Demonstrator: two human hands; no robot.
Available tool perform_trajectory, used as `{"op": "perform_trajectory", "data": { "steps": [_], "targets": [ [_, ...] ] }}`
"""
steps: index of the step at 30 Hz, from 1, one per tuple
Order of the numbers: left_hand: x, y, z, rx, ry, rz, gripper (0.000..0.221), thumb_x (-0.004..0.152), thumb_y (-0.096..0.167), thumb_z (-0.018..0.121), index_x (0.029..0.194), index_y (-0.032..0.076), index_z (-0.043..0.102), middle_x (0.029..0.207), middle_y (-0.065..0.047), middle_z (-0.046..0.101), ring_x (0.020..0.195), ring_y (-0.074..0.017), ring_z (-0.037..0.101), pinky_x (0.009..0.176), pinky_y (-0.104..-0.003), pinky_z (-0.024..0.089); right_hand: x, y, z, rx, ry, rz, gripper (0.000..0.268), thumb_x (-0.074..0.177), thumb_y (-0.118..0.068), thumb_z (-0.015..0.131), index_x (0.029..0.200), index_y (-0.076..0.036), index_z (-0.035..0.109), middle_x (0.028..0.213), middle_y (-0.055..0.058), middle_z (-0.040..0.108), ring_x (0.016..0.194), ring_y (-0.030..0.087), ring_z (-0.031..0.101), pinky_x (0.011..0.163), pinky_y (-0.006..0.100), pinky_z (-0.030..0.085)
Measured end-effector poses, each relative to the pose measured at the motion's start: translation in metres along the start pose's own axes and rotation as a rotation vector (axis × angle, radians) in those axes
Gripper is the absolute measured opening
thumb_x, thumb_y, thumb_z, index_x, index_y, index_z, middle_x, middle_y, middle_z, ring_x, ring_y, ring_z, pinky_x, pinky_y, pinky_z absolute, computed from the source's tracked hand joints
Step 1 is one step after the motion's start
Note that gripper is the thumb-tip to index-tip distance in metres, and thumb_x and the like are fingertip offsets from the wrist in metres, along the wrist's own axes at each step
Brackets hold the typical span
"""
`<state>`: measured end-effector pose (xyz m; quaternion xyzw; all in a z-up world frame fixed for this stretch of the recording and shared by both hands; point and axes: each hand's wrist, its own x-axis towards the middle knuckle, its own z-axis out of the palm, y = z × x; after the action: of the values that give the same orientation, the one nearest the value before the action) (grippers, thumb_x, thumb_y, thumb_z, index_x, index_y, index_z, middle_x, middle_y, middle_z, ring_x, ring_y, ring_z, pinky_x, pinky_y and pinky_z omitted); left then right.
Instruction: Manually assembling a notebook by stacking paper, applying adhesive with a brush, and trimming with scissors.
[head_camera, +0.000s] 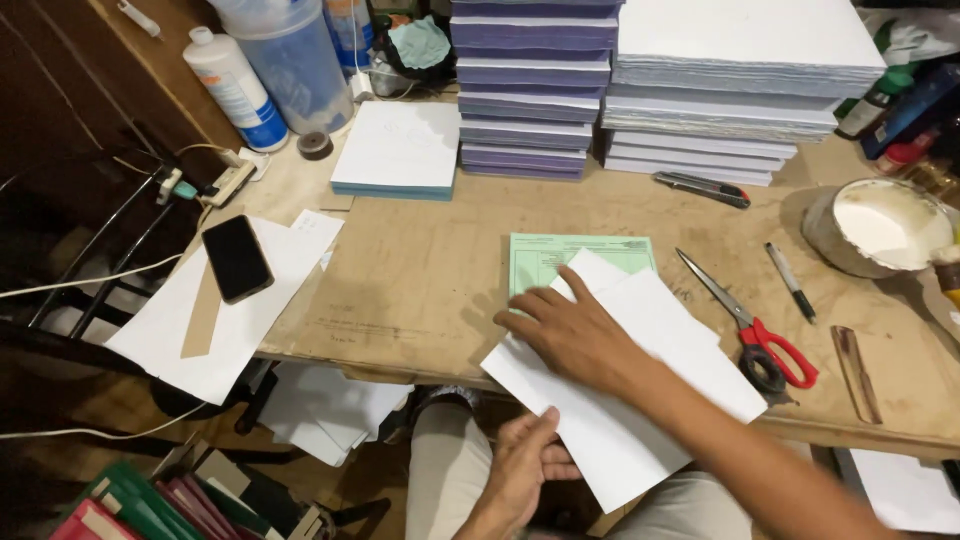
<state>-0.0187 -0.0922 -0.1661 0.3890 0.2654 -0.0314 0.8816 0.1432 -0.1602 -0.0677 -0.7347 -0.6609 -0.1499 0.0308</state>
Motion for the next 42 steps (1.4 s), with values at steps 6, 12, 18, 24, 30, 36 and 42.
{"op": "perform_trajectory", "data": {
  "steps": [6,12,18,24,30,36,42],
  "targets": [
    [-0.01,0.005,0.017,-0.114,0.146,0.006,0.042,0.095,0.033,0.062,0.12,0.0,0.07,0.107,-0.021,0.081,0.082,-0.0331,0.077,0.061,-0.04,0.061,-0.125,-0.112,-0.039,0.301,0.607,0.739,0.018,0.086,-0.019,0.076,0.1,-0.009,0.075,0.074,-0.002,0.066,0.054,0.009,0.052,0.055,0.023,0.041],
    [-0.016,-0.008,0.033,-0.084,0.178,-0.094,0.043,0.087,0.025,0.075,0.111,-0.008,0.065,0.106,-0.023,0.073,0.091,-0.0342,0.076,0.081,-0.043,0.067,-0.129,-0.124,-0.032,1.257,0.339,2.046,0.094,0.076,-0.023,0.071,0.163,-0.027,0.037,0.149,0.018,0.061,0.122,0.043,0.07,0.08,0.057,0.06],
    [-0.02,0.045,0.004,0.16,0.233,0.285,0.051,0.089,0.016,0.072,0.136,0.0,0.063,0.105,-0.018,0.078,0.063,-0.023,0.076,0.056,-0.028,0.066,-0.126,-0.088,-0.055,1.197,0.545,1.738,0.049,0.097,-0.016,0.062,0.145,-0.007,0.06,0.096,0.022,0.069,0.068,0.03,0.055,0.061,0.039,0.047],
    [0.01,0.096,-0.016,0.702,0.176,0.461,0.061,0.091,0.027,0.076,0.144,0.002,0.058,0.098,-0.023,0.077,0.06,-0.0219,0.075,0.049,-0.032,0.064,-0.143,-0.028,-0.006,0.795,0.62,1.432,0.028,0.098,-0.017,0.074,0.121,-0.002,0.075,0.067,0.013,0.064,0.059,0.016,0.052,0.045,0.032,0.044],
    [0.012,0.11,-0.017,1.094,0.116,0.589,0.048,0.095,0.042,0.061,0.135,0.018,0.073,0.066,0.005,0.045,0.064,-0.0105,0.044,0.067,-0.028,0.043,-0.135,-0.009,-0.007,0.878,0.58,1.571,0.036,0.097,-0.022,0.073,0.13,-0.009,0.073,0.077,0.0,0.064,0.075,0.01,0.056,0.073,0.027,0.046],
    [0.02,0.102,-0.025,1.058,0.128,0.506,0.057,0.098,0.05,0.044,0.135,0.013,0.068,0.123,-0.008,0.074,0.051,-0.014,0.071,0.053,-0.025,0.058,-0.132,-0.011,0.001,0.795,0.453,1.467,0.043,0.094,-0.028,0.074,0.131,-0.006,0.074,0.077,0.005,0.065,0.076,0.013,0.056,0.071,0.031,0.045],
    [0.016,0.085,-0.041,1.094,0.162,0.627,0.067,0.083,0.045,0.078,0.142,0.017,0.063,0.102,0.002,0.069,0.062,-0.004,0.06,0.058,-0.019,0.058,-0.127,-0.023,-0.001,0.786,0.413,1.498,0.043,0.092,-0.035,0.074,0.128,-0.011,0.075,0.071,0.001,0.053,0.068,0.012,0.048,0.066,0.029,0.042]
  ]
}}
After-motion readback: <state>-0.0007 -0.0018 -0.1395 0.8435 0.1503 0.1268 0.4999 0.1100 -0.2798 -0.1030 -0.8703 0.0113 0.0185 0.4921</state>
